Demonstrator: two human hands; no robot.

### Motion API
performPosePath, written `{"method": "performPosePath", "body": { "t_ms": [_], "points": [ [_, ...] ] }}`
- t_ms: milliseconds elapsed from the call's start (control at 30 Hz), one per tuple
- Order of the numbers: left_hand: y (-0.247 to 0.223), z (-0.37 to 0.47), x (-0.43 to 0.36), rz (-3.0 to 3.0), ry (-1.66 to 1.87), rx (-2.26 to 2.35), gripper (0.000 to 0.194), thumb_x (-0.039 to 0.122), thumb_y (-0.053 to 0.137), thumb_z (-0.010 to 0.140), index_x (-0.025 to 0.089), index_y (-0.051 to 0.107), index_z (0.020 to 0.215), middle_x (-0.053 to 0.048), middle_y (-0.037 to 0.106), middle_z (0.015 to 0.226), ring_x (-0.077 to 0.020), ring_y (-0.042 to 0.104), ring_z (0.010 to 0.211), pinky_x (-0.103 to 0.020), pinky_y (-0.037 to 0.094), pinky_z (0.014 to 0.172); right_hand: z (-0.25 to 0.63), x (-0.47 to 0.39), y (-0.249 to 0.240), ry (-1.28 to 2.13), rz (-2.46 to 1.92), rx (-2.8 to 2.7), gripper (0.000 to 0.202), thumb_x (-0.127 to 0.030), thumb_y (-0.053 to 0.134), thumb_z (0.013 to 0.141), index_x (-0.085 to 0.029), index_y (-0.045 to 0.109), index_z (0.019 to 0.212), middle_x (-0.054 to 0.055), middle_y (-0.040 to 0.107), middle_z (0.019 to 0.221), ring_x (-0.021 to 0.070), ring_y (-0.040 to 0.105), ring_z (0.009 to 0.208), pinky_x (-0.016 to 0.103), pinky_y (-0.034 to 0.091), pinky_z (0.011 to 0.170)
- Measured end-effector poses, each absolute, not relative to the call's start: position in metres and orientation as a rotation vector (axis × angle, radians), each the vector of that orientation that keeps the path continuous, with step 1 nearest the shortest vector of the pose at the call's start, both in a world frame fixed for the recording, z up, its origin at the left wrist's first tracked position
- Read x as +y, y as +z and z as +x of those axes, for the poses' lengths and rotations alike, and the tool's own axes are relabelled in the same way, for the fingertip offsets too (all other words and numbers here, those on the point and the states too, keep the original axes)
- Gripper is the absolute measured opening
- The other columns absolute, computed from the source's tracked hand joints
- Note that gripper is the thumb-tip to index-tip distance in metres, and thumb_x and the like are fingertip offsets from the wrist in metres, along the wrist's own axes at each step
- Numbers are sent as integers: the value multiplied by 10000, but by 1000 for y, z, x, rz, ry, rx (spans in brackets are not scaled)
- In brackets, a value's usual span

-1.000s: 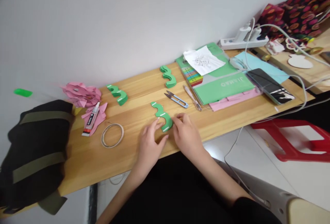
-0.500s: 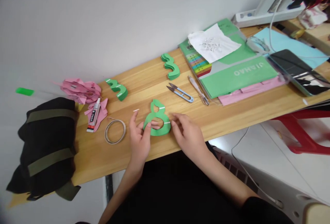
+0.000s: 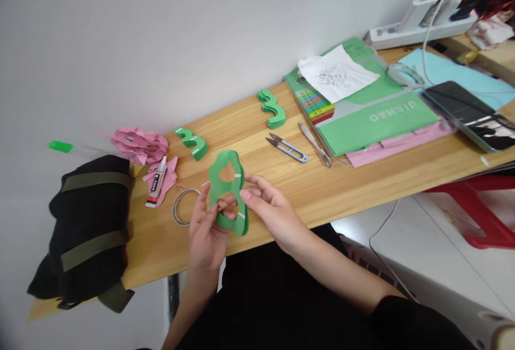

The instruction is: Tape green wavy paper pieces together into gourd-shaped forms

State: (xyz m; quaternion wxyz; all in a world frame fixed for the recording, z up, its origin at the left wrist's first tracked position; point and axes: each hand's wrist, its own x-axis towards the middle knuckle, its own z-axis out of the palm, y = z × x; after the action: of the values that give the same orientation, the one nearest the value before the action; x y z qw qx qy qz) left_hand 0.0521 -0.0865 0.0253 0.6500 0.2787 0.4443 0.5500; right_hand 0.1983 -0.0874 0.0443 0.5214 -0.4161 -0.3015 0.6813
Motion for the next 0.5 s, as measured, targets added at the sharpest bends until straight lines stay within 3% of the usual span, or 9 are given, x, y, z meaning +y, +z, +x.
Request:
{"method": "performPosePath", "body": {
  "t_ms": [400,500],
  "points": [
    [31,53,-97,613,1161,986,523,357,727,759,246,471,1201,43,633,708,-137,650,640,-298,536,653,197,-99,56,1571,-974,-889,397,-381,711,750,-247,578,1100,-18,664,798,138,675,762,307,571,763],
    [29,56,-99,612,1174,987,556,373,724,765,245,444,1229,39,652,707,-156,672,676,-327,546,698,202,-93,50,1609,-1001,-871,294,-376,670,764,-229,596,1007,-12,686,772,147,680,729,320,563,755]
  ]
}}
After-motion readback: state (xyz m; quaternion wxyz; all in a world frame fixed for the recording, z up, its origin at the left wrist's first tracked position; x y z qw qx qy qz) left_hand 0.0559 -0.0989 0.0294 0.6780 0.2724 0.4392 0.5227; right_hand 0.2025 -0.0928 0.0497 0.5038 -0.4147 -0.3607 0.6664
